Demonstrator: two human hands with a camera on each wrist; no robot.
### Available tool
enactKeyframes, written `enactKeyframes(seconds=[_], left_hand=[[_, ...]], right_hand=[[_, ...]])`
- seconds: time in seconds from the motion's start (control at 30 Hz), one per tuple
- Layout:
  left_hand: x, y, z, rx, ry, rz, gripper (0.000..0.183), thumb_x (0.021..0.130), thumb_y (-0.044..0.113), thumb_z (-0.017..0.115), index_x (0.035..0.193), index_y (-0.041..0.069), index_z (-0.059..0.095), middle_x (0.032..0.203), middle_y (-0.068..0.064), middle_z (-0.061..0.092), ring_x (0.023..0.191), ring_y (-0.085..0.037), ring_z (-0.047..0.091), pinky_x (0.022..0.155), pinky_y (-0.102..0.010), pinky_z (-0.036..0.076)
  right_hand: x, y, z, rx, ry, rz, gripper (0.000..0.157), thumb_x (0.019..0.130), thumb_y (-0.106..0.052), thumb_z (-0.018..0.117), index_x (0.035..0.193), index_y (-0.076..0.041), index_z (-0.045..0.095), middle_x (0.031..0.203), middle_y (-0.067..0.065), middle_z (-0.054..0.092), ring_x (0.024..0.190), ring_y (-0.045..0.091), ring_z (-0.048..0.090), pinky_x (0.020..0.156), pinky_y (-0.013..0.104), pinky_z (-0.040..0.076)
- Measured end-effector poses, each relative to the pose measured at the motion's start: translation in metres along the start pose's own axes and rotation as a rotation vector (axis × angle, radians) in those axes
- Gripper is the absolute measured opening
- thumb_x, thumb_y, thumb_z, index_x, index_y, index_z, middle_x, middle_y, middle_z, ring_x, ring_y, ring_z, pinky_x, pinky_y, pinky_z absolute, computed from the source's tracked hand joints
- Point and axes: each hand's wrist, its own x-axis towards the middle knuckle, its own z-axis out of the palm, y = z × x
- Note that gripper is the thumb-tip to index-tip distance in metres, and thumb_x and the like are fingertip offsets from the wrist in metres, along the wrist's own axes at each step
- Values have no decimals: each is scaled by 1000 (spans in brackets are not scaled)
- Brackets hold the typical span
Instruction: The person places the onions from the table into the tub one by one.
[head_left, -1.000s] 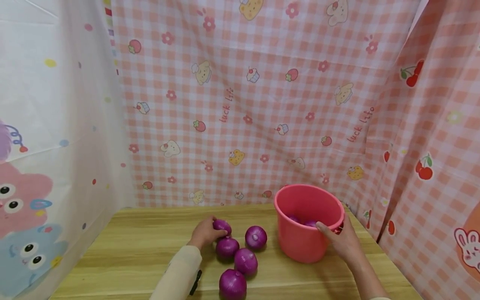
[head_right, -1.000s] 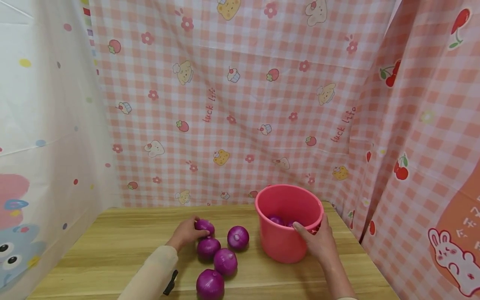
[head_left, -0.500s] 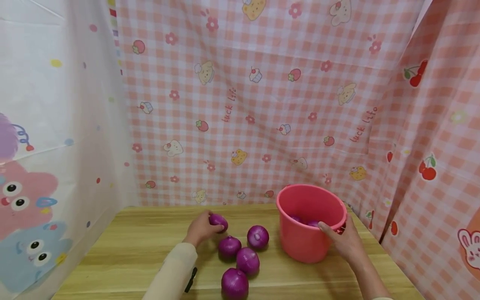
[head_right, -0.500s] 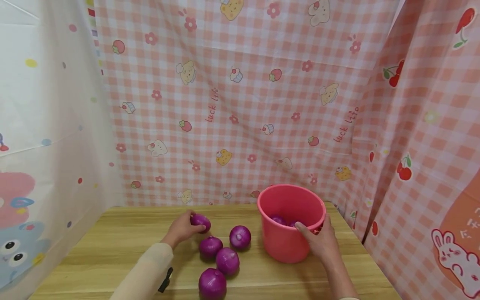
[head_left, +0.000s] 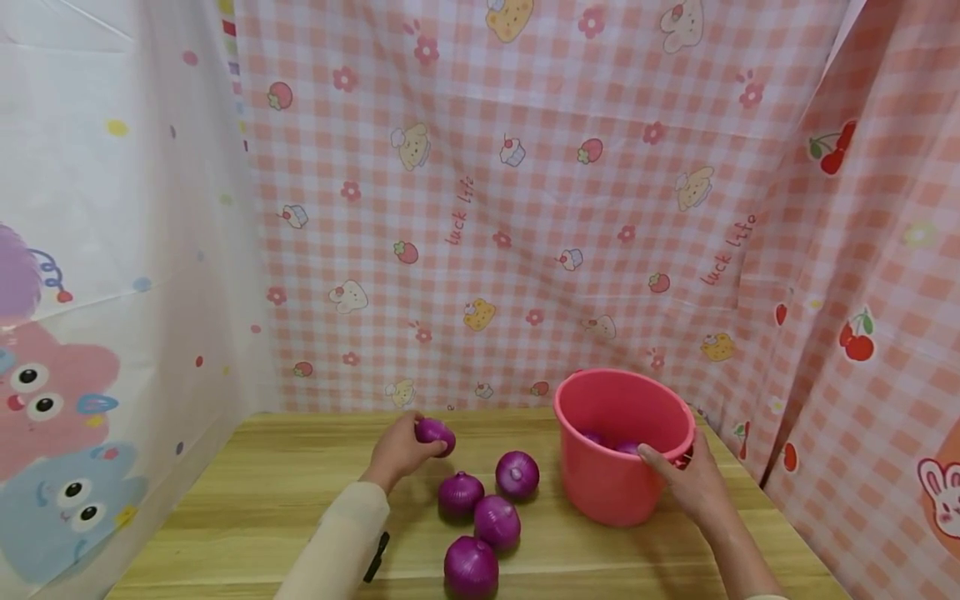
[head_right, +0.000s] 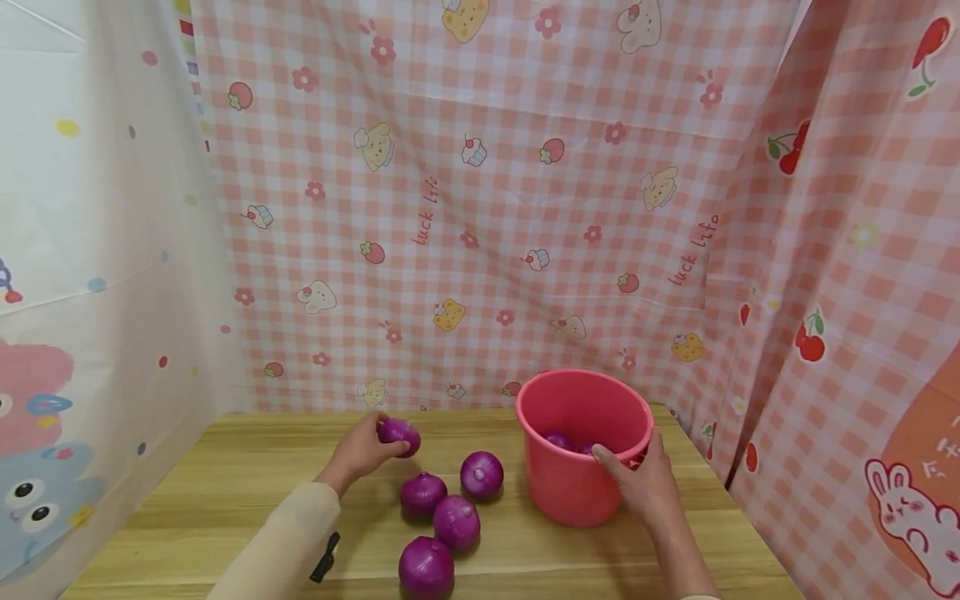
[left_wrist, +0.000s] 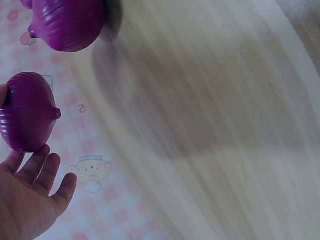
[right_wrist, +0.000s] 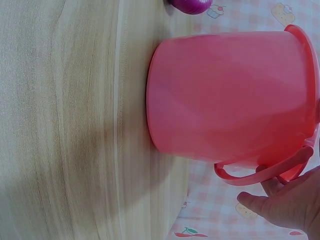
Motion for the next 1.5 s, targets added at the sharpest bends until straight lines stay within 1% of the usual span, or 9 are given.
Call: enactKeyframes(seconds=[0.13, 0.33, 0.6, 0.7, 0.83, 0.93, 1.1, 1.3, 1.5], left_hand=[[-1, 7, -5, -9, 17, 38, 57, 83, 32, 80, 124, 1, 55, 112, -16, 64, 101, -30, 63, 87, -47, 53], [-1, 20, -10, -13, 24, 86, 51, 82, 32, 81, 118, 5, 56, 108, -12, 65, 98, -27, 64, 85, -44, 54], [0, 38, -13, -29, 27, 114, 58, 83, 36, 80, 124, 3, 56, 112, -13, 64, 100, -27, 63, 85, -42, 54], [1, 44, -13, -52, 16, 118, 60, 83, 36, 80, 127, 3, 55, 114, -13, 64, 101, -26, 63, 86, -41, 55], [2, 52, -10, -72, 2, 147, 59, 83, 36, 80, 127, 5, 55, 115, -12, 63, 102, -24, 63, 86, -39, 55], [1, 61, -9, -100, -14, 177, 57, 83, 35, 80, 125, 6, 55, 113, -11, 63, 98, -22, 63, 84, -37, 55], [-2, 74, -7, -135, -27, 185, 58, 84, 36, 79, 128, 8, 55, 113, -9, 63, 93, -19, 61, 79, -35, 55], [-3, 86, -5, -134, -28, 180, 63, 83, 39, 79, 131, 7, 54, 117, -9, 61, 99, -21, 60, 84, -36, 53], [-5, 100, -5, -160, -51, 208, 61, 84, 37, 79, 131, 8, 54, 120, -10, 61, 103, -22, 61, 86, -36, 54]], right_hand=[[-1, 0, 0, 3, -2, 15, 108, 92, -50, 67, 157, -3, -5, 156, 28, 19, 138, 43, 30, 110, 56, 35], [-1, 0, 0, 2, -1, 13, 106, 93, -48, 66, 156, -1, -4, 155, 29, 20, 137, 43, 30, 110, 56, 34], [-1, 0, 1, -6, -3, -8, 101, 95, -45, 63, 155, 2, -3, 153, 30, 22, 136, 43, 34, 109, 53, 37], [-1, 0, 1, -7, -5, -7, 101, 95, -45, 64, 156, 2, -3, 154, 30, 22, 136, 43, 33, 109, 53, 37], [-1, -1, 1, -3, -7, -2, 102, 95, -46, 64, 156, 1, -3, 154, 30, 21, 136, 43, 33, 109, 53, 37], [-1, -1, 0, 0, -9, 1, 102, 95, -46, 64, 155, 2, -3, 154, 30, 21, 136, 43, 33, 109, 54, 37], [-1, -1, 0, -1, -9, 4, 101, 95, -46, 64, 155, 2, -2, 153, 29, 22, 135, 43, 33, 109, 53, 37], [-2, -2, 1, -2, -4, -13, 99, 95, -44, 64, 155, 2, -1, 153, 29, 24, 135, 41, 35, 107, 47, 40], [-2, -2, 0, 1, -8, -9, 100, 96, -44, 64, 156, 2, -2, 153, 29, 23, 135, 42, 35, 107, 49, 39]])
